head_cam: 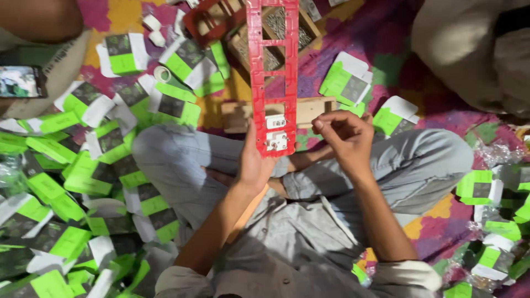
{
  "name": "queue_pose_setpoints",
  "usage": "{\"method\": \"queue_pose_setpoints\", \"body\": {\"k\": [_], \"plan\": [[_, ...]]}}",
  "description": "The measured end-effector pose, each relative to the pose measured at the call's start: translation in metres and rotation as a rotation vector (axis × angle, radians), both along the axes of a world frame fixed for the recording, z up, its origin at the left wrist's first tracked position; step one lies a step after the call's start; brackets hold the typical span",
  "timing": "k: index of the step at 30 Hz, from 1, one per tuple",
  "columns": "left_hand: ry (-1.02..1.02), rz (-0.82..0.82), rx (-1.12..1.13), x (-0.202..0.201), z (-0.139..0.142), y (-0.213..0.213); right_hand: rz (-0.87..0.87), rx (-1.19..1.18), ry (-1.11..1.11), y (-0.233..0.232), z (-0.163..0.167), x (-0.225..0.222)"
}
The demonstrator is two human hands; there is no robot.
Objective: The person sits on a mat and assembles white electrical sockets into a red plastic frame. They pick up sockets and screws from nearby boxes and place them into the frame slots, occasionally adjusting the components with their fingers.
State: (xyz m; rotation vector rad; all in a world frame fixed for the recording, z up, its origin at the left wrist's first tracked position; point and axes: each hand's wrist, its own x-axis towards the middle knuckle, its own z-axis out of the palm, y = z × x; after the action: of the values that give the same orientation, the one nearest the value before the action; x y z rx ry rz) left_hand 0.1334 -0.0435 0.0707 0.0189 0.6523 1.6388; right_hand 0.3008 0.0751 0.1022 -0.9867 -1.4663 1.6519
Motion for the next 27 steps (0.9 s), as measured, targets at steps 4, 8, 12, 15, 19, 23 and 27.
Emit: {"method": "queue_pose_setpoints", "body": {"k": [4,8,12,15,19,23,27], "plan": [[0.091,0.053,-0.047,0.038,0.001,-0.001,-0.019,0.06,0.094,-0.007,-0.004,0.02],[0.108,0.119,-0.079,0.062,0.004,-0.003,0.054,0.081,0.125,-0.005,-0.005,0.032],[0.203,0.114,0.008,0.071,0.018,-0.006,0.087,0.271,0.066,-0.007,0.003,0.035],[0.233,0.143,0.017,0.075,0.028,-0.004,0.023,0.09,0.07,-0.012,0.012,0.034],[0.237,0.125,0.032,0.075,0.04,-0.005,0.057,0.393,-0.031,-0.013,0.02,0.036],[0.195,0.117,-0.005,0.076,0.045,-0.007,0.038,0.479,-0.032,-0.015,0.021,0.033],[0.155,0.087,0.024,0.077,0.049,-0.011,0.033,0.499,-0.057,-0.017,0.02,0.033]]}}
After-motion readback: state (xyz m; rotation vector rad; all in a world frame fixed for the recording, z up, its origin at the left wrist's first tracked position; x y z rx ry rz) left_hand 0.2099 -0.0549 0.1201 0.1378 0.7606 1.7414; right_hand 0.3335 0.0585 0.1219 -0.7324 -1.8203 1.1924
